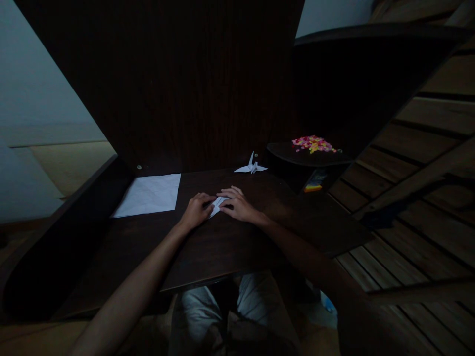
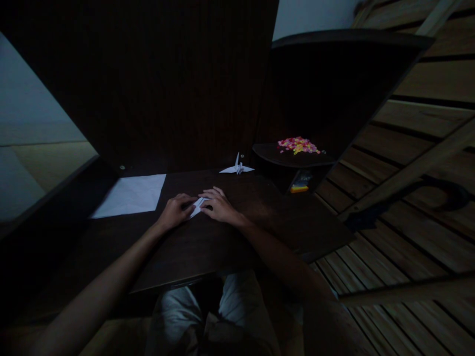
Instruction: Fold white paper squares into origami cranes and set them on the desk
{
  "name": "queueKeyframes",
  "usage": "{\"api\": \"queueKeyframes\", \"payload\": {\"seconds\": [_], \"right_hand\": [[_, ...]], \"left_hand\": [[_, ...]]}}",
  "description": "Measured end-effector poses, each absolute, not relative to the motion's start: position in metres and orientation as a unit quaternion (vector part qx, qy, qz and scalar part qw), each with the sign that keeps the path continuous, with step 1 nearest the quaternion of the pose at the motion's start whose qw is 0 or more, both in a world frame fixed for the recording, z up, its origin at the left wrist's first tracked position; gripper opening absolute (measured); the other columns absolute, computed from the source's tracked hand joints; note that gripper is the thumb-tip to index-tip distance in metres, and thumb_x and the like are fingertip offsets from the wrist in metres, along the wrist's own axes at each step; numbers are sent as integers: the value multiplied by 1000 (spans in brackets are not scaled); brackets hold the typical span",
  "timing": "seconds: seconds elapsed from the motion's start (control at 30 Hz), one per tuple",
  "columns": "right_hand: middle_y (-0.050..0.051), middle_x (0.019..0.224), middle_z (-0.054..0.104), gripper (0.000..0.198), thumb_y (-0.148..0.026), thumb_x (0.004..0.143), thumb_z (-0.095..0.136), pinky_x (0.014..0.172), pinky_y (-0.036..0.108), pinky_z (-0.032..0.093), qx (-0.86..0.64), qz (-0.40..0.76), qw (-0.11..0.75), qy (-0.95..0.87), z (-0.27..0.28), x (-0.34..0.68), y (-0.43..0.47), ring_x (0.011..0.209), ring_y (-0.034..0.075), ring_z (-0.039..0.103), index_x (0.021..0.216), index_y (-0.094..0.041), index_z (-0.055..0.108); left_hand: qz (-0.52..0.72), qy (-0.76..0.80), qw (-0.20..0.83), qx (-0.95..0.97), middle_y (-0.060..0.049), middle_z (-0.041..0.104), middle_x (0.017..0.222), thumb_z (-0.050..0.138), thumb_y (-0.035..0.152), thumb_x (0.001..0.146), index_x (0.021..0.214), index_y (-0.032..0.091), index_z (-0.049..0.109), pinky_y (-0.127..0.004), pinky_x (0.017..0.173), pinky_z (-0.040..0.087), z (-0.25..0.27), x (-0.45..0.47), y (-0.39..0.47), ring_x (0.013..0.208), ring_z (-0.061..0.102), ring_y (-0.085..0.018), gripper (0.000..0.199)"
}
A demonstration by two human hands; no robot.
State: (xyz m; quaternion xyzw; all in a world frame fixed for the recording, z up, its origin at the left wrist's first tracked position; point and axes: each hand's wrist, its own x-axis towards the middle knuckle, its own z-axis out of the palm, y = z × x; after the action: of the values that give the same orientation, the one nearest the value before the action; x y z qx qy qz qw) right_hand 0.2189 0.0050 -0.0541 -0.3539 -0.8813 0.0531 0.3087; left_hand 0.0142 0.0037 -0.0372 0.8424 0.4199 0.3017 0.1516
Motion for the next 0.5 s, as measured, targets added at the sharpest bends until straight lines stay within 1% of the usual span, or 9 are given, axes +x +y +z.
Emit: {"api": "queueKeyframes", "payload": {"seconds": [0.07,0.13,0.23,0.3,0.37,0.5], "right_hand": [[5,118,63,10,-22,82,63,106,51,28,-355,61,300,-884,-54,218,6,117,22,51,89,-23,71],[6,110,66,11,-22,83,63,103,47,33,-351,71,296,-886,-53,218,5,108,20,56,90,-21,71],[7,99,69,12,-21,85,60,92,39,42,-336,89,293,-891,-51,217,5,97,19,60,92,-19,69],[6,98,69,12,-20,86,59,88,35,44,-328,103,295,-892,-50,218,5,95,18,60,92,-19,69],[7,98,69,12,-19,86,59,86,33,45,-329,113,296,-890,-51,218,5,94,18,61,92,-18,68],[8,100,68,18,-22,85,60,85,32,45,-345,118,297,-882,-52,220,6,93,18,62,102,-17,65]], "left_hand": [[311,404,169,844,-8,67,99,53,21,81,108,15,66,-32,85,48,-35,15,1,91,62,-20,31],[313,392,176,847,-7,68,99,52,22,82,109,17,66,-31,84,49,-34,17,0,89,63,-19,31],[303,374,168,860,-8,70,98,51,22,83,107,17,67,-32,84,49,-35,18,-1,88,65,-19,29],[292,364,161,870,-8,70,100,51,22,83,107,18,67,-33,84,49,-36,17,-1,89,65,-20,30],[279,365,156,874,-9,70,102,51,24,84,108,18,67,-33,84,50,-36,16,-2,88,66,-20,30],[259,380,153,875,-9,70,103,52,26,84,111,17,66,-32,84,50,-33,15,-3,89,66,-21,32]]}}
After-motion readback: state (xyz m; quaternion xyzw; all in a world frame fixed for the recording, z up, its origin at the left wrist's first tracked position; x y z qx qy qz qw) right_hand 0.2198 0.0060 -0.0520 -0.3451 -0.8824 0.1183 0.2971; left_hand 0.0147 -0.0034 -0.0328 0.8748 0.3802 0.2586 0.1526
